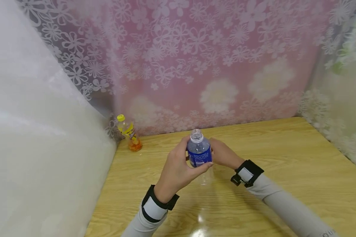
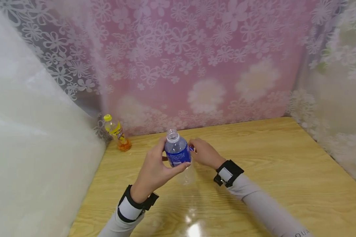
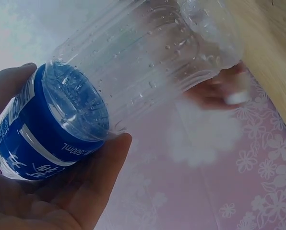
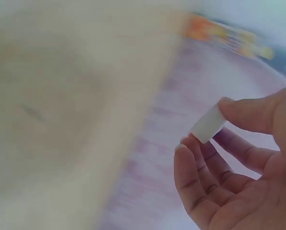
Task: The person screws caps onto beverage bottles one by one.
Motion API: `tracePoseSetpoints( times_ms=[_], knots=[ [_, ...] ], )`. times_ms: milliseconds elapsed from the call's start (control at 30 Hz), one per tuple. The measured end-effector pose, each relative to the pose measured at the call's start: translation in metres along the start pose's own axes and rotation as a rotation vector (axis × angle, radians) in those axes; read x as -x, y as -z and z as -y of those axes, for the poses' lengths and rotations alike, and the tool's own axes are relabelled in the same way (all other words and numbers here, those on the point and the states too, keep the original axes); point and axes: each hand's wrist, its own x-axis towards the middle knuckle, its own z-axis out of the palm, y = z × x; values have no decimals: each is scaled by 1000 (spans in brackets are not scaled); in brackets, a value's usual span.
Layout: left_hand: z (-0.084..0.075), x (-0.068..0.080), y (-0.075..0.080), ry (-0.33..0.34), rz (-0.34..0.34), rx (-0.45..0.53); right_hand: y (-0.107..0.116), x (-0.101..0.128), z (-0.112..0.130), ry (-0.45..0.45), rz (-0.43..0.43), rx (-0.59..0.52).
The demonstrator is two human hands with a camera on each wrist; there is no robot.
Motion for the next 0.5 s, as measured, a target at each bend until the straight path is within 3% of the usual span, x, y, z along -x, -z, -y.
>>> tracePoseSetpoints(
  times_ms=[133,267,367,500],
  knots=[
    [3,-1,-2,-2,-2,-8,59,5,42,-29,-47,-6],
    [7,-1,-6,4,10,-22,108,15,83,110,-132,-53],
    [11,-1,-10,11,20,-40,127,21,107,244,-164,-53],
    [14,-2,-13,6,32,-36,131,24,122,346,-144,-5]
  ],
)
